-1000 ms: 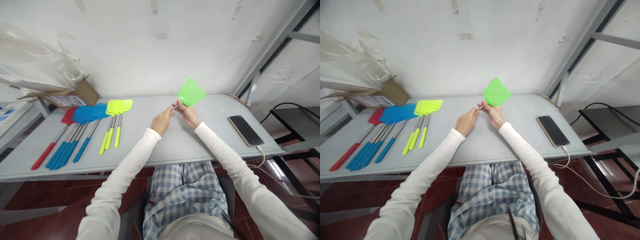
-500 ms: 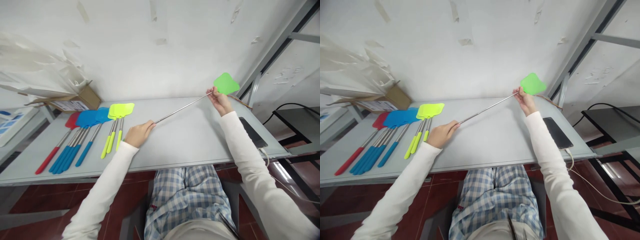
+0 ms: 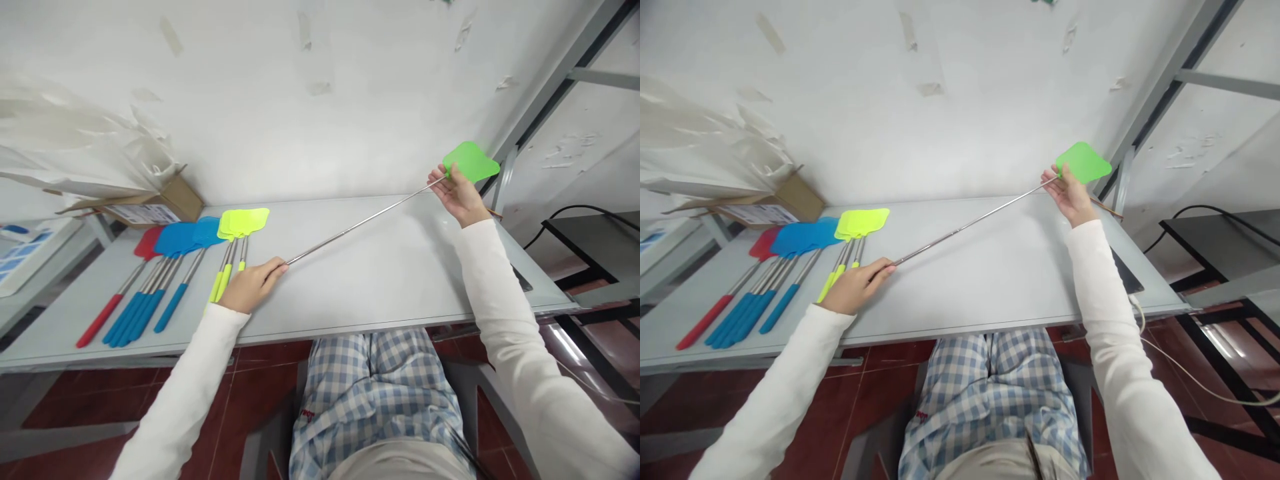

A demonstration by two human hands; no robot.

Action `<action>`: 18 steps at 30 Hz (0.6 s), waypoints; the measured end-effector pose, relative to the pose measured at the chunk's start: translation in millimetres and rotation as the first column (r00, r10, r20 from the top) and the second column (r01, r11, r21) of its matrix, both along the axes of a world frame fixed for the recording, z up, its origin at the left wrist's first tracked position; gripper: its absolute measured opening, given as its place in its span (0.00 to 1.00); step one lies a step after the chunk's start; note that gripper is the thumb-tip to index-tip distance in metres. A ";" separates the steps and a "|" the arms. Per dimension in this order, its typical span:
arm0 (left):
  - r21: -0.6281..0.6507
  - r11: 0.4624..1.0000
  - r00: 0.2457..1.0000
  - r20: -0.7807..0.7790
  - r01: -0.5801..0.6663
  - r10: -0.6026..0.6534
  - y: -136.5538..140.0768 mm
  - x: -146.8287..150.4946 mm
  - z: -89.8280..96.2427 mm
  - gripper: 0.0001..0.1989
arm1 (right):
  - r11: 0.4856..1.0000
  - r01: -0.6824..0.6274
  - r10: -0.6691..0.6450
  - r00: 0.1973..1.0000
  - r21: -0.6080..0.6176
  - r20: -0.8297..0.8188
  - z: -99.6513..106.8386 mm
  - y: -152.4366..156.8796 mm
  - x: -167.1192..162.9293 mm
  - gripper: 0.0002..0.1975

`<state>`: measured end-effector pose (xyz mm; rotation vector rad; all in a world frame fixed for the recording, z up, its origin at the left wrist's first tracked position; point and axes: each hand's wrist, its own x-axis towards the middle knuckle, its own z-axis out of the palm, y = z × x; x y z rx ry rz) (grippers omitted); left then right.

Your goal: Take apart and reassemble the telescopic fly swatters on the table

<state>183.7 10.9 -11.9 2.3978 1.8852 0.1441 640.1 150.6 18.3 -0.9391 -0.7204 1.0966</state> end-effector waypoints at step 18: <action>0.021 1.000 0.971 0.240 -0.004 -0.001 30.9 60.3 -5.9 0.17 | 0.995 0.094 -0.092 0.993 0.031 -0.070 -11.8 1.7 -78.8 0.05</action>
